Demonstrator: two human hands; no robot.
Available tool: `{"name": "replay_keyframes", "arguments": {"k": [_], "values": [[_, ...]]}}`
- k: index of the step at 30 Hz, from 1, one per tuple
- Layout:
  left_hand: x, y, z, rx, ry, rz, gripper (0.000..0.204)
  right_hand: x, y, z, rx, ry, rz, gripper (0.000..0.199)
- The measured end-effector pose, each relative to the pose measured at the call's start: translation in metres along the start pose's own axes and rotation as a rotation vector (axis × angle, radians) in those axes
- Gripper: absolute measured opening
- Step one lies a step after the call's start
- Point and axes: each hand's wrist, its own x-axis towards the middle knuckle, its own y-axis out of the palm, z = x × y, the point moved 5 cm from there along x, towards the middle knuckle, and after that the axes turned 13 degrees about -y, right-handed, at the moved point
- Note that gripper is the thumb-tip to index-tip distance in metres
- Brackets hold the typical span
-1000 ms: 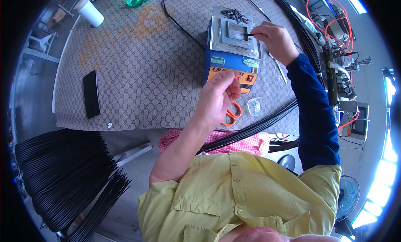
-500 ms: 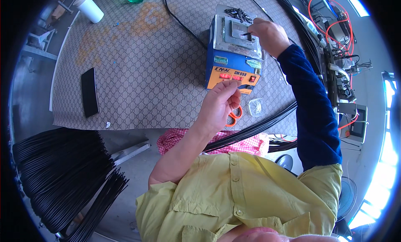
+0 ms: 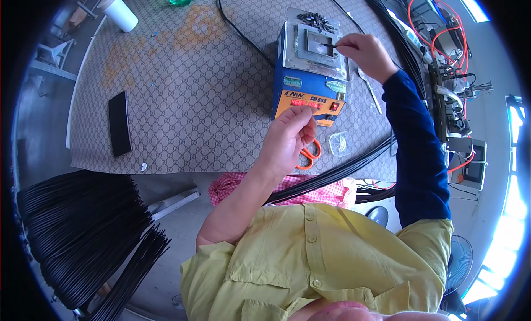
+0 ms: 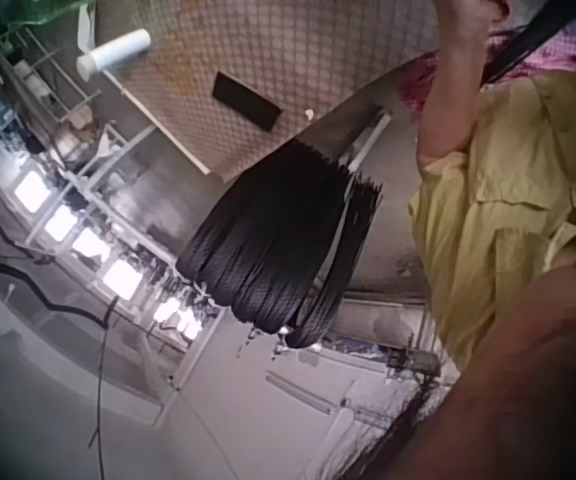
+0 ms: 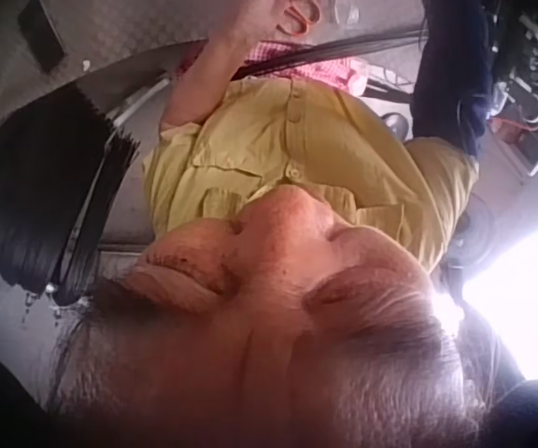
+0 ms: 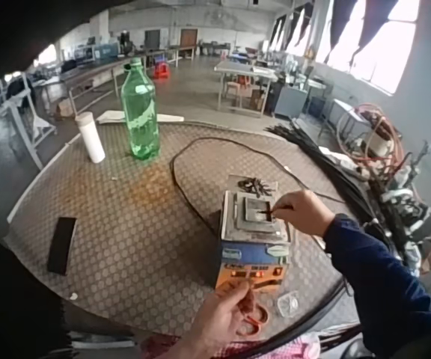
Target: Processing and assembling electrical cables by attaching connectors and trimming.
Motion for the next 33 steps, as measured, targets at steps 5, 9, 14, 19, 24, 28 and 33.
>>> {"name": "replay_keyframes", "arguments": {"k": [5,9,14,19,24,28,33], "values": [[0.004,0.004,-0.009,0.030,0.051,0.012,0.014,-0.026,0.002,0.004,0.730,0.158,0.029,0.016],[0.007,0.010,-0.023,0.092,0.145,-0.016,0.013,-0.038,0.000,0.015,0.718,0.073,-0.039,0.012],[0.009,0.021,-0.033,0.104,0.190,-0.022,0.014,-0.045,0.004,0.026,0.843,0.027,-0.074,0.014],[0.011,0.029,-0.034,0.043,0.184,0.022,0.018,-0.051,0.006,0.039,0.858,-0.013,-0.117,0.013],[0.013,0.033,-0.031,-0.027,0.119,0.031,0.024,-0.056,0.007,0.047,0.700,-0.115,-0.194,0.012],[0.015,0.036,-0.029,-0.044,0.083,0.041,0.026,-0.058,0.007,0.052,0.648,-0.114,-0.234,0.011],[0.016,0.040,-0.027,-0.062,0.070,0.079,0.026,-0.061,0.006,0.058,0.626,-0.119,-0.280,0.010]]}}
